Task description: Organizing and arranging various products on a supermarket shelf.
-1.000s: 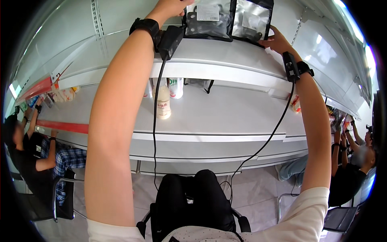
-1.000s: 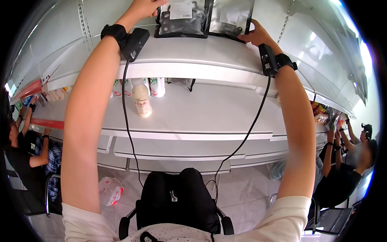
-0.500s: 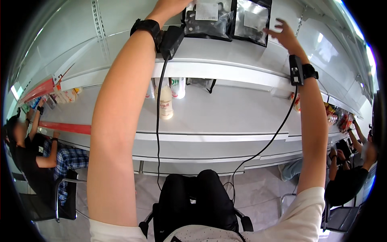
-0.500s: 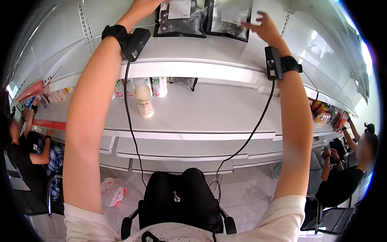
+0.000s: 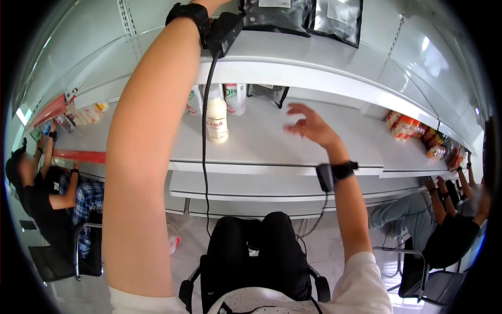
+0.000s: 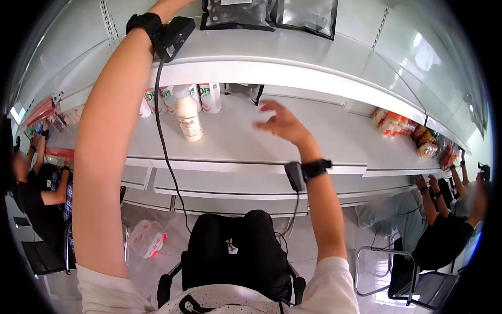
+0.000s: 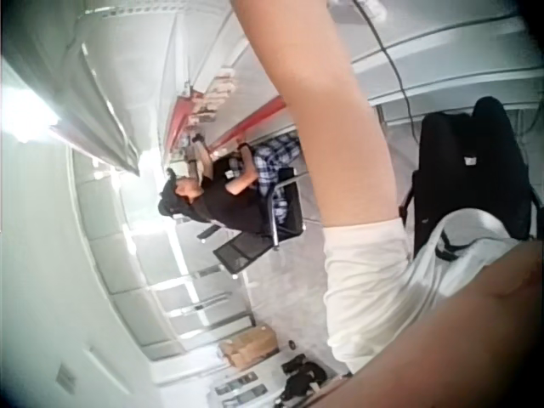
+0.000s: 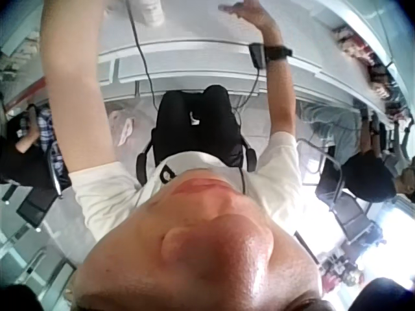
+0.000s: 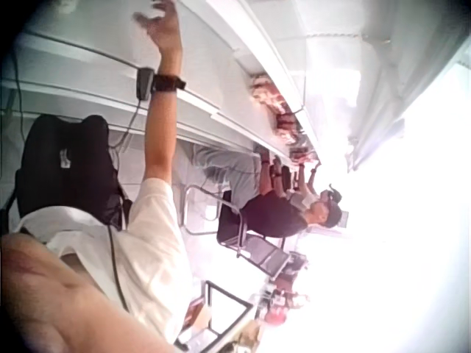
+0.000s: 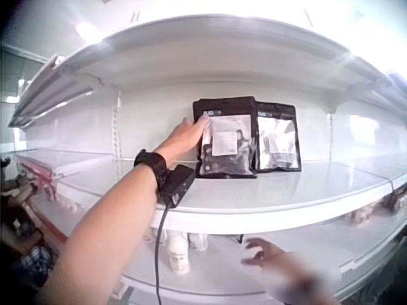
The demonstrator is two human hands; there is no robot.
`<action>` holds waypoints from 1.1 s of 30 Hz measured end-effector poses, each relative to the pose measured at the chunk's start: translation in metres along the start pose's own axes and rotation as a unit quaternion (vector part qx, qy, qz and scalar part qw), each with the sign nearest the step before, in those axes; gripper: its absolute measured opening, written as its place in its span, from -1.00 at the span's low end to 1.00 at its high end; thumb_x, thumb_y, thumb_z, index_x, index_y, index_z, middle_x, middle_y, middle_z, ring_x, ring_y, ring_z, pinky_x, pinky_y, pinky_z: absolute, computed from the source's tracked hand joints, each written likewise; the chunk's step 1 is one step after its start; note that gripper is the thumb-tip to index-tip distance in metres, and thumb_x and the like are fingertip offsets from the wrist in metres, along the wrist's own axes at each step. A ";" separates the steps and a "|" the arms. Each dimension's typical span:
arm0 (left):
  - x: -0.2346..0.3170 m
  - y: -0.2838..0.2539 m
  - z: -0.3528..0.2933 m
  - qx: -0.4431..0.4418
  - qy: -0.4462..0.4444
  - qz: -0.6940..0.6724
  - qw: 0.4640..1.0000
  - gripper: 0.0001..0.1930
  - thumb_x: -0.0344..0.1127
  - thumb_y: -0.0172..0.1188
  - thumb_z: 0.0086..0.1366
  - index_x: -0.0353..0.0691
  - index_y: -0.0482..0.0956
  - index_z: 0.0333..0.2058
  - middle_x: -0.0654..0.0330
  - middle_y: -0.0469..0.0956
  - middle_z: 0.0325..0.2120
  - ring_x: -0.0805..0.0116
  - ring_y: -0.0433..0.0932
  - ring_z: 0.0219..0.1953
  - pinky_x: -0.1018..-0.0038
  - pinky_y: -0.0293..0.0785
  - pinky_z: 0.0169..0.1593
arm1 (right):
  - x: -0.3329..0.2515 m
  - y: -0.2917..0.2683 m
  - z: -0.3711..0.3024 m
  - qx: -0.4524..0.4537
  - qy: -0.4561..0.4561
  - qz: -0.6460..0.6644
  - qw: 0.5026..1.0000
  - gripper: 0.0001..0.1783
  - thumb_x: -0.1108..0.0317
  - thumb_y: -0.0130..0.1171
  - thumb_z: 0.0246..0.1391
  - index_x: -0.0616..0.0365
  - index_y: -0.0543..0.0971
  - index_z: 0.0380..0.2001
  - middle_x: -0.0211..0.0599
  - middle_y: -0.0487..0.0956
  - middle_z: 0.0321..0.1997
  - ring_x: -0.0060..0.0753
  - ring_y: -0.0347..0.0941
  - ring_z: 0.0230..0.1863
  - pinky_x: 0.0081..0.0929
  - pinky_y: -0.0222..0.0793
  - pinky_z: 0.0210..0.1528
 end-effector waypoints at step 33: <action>-0.015 0.017 0.004 -0.078 0.118 -0.080 0.987 -0.16 0.06 0.34 0.17 -0.51 0.31 0.21 -0.23 0.47 0.13 -0.02 0.45 0.21 0.28 0.35 0.25 | -0.164 -0.172 -0.147 0.438 -0.042 0.037 0.897 -0.83 0.34 0.08 0.30 0.22 0.49 -0.15 -0.61 0.31 -0.59 -0.76 0.09 -0.69 -0.71 -0.10 -0.64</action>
Point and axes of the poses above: each hand's wrist, its own z-axis towards the middle knuckle, its own y-axis out of the palm, x = y × z, the point moved 2 cm from there along z, towards the middle knuckle
